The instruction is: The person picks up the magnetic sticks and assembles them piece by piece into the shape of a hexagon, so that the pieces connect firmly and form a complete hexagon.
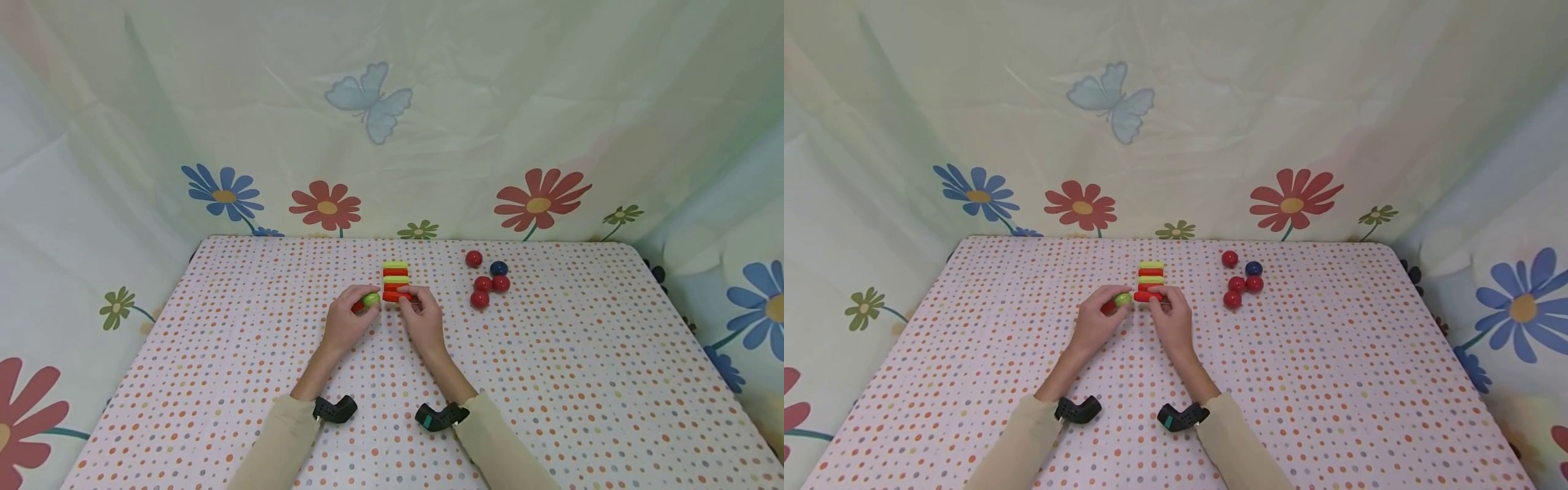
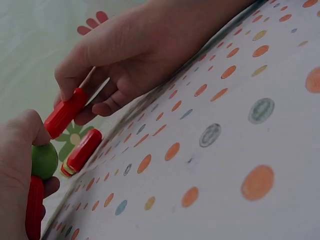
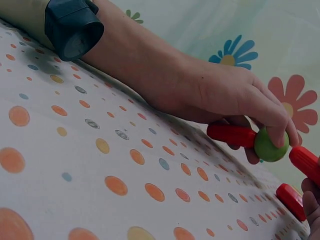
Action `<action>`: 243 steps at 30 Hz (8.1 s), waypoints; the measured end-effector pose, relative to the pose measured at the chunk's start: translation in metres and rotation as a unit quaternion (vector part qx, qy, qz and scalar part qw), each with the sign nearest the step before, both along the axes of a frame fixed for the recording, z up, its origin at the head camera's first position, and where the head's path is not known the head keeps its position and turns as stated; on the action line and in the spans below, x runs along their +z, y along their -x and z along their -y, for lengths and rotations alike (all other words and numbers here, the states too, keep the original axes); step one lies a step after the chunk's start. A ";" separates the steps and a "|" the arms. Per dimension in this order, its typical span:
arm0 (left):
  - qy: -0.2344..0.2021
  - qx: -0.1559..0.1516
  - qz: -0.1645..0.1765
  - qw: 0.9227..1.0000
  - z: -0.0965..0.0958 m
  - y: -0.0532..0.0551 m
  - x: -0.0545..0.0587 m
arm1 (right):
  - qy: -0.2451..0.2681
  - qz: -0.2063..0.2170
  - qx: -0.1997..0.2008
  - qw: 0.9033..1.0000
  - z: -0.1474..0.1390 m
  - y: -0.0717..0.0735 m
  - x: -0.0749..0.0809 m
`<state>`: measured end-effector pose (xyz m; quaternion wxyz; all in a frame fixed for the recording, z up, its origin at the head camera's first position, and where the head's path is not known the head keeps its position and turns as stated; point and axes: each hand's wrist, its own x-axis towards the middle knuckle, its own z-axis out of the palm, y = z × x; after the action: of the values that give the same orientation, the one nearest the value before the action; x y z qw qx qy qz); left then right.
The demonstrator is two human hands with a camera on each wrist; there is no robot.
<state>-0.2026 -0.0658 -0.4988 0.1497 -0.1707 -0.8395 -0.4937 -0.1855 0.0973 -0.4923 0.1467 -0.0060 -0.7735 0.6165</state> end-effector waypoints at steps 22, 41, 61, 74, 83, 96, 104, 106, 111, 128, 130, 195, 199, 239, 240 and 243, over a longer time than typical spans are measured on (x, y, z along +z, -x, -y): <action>0.029 -0.001 -0.021 0.999 -0.003 -0.008 0.000 | -0.019 0.023 0.004 1.000 0.001 -0.009 -0.001; 0.082 0.025 -0.050 0.995 -0.003 -0.003 0.002 | -0.022 0.041 0.016 0.999 0.001 -0.003 0.003; 0.168 0.089 -0.120 0.974 -0.002 -0.007 0.002 | 0.019 0.060 0.026 0.998 0.001 -0.003 0.001; 0.172 0.084 -0.120 0.974 -0.002 -0.006 0.002 | 0.022 0.059 0.021 0.998 0.002 -0.002 0.002; 0.184 0.086 -0.127 0.971 -0.001 -0.006 -0.001 | 0.020 0.054 0.023 0.998 0.002 -0.004 0.002; 0.188 0.088 -0.135 0.969 -0.003 0.000 0.002 | -0.045 0.010 -0.005 0.999 -0.001 0.000 0.005; 0.177 0.085 -0.098 0.976 -0.005 0.002 0.006 | -0.127 -0.133 -0.022 0.983 -0.017 0.007 0.008; 0.178 0.084 -0.090 0.976 -0.004 0.003 0.007 | -0.142 -0.182 -0.036 0.972 -0.024 0.009 0.008; 0.175 0.079 -0.069 0.979 -0.004 -0.001 0.008 | -0.167 -0.266 -0.088 0.945 -0.051 0.017 0.006; 0.188 0.088 -0.092 0.974 -0.003 -0.007 0.002 | -0.204 -0.133 -0.242 0.939 -0.141 0.026 0.002; 0.185 0.085 -0.100 0.974 -0.003 -0.007 0.002 | -0.208 -0.104 -0.232 0.945 -0.148 0.028 0.001; 0.208 0.078 -0.085 0.971 -0.002 -0.005 0.001 | -0.103 0.029 -0.265 0.958 -0.152 0.032 0.003; 0.209 0.077 -0.079 0.972 -0.002 -0.004 0.001 | -0.089 -0.002 -0.286 0.954 -0.153 0.031 0.004; 0.204 0.074 -0.069 0.974 -0.001 -0.004 0.004 | 0.031 -0.193 -0.265 0.944 -0.139 0.025 0.014; 0.204 0.074 -0.069 0.974 -0.001 -0.003 0.004 | 0.025 -0.195 -0.264 0.944 -0.138 0.024 0.014; 0.206 0.074 -0.069 0.973 -0.002 -0.003 0.004 | 0.021 -0.202 -0.256 0.945 -0.138 0.023 0.013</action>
<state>-0.1991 -0.0639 -0.4944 0.2047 -0.1687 -0.9212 -0.2846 -0.2089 0.2352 -0.4794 0.4524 -0.0822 -0.6867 0.5630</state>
